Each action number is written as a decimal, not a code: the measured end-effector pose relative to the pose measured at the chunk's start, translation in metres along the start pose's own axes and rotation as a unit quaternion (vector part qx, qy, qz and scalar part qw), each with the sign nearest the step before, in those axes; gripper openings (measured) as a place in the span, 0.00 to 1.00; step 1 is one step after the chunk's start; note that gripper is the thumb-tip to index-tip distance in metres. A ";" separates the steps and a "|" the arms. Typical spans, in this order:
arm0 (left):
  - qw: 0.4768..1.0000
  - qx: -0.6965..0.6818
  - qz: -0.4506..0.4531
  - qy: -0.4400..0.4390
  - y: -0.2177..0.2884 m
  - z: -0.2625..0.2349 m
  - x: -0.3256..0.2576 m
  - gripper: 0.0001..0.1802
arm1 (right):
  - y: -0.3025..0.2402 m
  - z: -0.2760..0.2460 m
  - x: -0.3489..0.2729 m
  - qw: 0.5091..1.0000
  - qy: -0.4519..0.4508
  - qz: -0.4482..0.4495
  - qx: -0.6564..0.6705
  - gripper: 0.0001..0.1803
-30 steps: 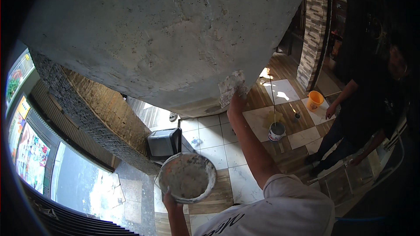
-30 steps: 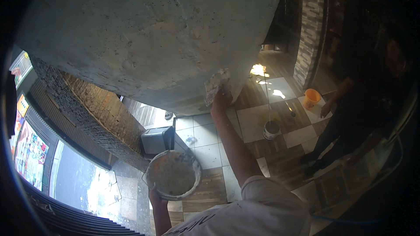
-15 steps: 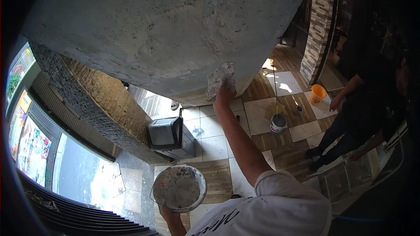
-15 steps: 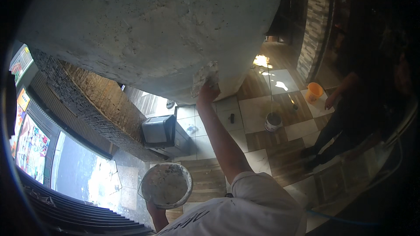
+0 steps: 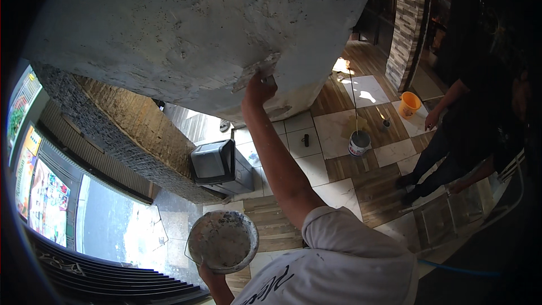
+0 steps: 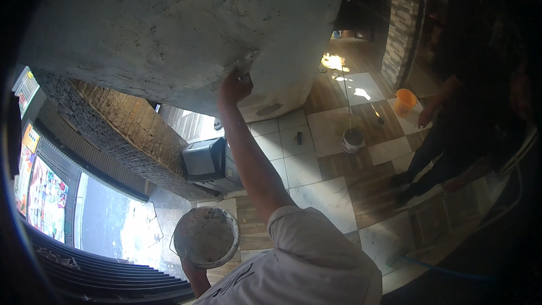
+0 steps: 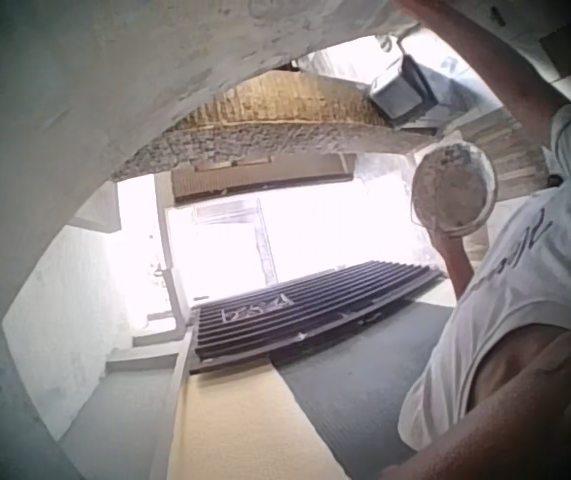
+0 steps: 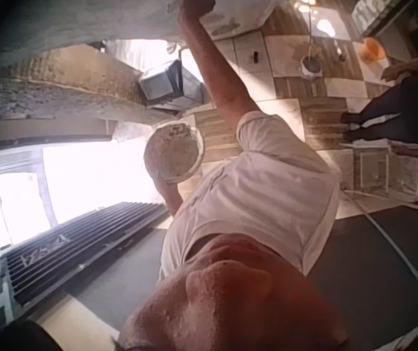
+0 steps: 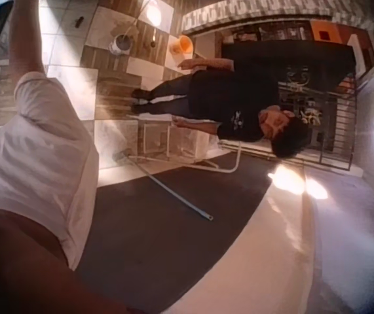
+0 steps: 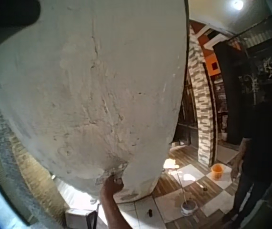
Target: The person mixes plaster in a bucket with a putty knife, then stands up and applies the plaster onto the ceiling surface using the putty knife.
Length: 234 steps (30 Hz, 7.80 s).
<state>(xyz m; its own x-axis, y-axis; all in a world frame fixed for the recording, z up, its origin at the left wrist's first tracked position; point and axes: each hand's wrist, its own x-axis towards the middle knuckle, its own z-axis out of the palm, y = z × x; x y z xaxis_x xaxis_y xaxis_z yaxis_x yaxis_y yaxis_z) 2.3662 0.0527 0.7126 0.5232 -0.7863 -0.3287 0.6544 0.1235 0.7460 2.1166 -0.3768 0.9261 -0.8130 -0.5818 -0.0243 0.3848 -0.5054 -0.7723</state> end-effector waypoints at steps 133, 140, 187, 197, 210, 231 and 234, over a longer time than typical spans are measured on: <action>0.991 -0.028 -0.115 -0.058 -0.032 0.123 0.084 0.25 | 0.015 -0.137 -0.006 0.960 -0.191 -0.111 -0.172 0.17; 0.993 -0.049 -0.088 -0.057 -0.012 0.065 0.054 0.25 | 0.040 -0.088 0.035 0.973 -0.078 -0.183 -0.117 0.16; 0.994 0.110 0.011 0.008 0.043 -0.093 0.007 0.21 | 0.074 -0.026 0.050 0.968 0.166 -0.133 -0.132 0.16; 0.995 0.093 0.010 -0.016 0.057 -0.111 0.011 0.22 | -0.105 0.064 -0.019 0.936 0.150 -0.211 -0.237 0.21; 0.995 0.097 0.002 -0.024 0.067 -0.095 0.023 0.24 | -0.065 -0.051 -0.047 0.971 -0.022 -0.230 -0.068 0.14; 0.995 0.089 0.030 -0.027 0.060 -0.120 0.021 0.26 | -0.139 0.054 -0.020 0.875 0.083 -0.365 -0.306 0.10; 0.995 0.084 0.004 -0.046 0.072 -0.112 0.026 0.26 | -0.156 0.050 -0.045 0.864 0.068 -0.397 -0.302 0.09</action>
<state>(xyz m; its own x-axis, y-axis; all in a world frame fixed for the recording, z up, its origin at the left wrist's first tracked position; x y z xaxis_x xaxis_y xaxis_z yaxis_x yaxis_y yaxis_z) 2.4874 0.1089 0.6931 0.4718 -0.8383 -0.2732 0.5459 0.0343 0.8371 2.1150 -0.3031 1.0794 -0.7754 -0.1044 0.6227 -0.5826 -0.2620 -0.7694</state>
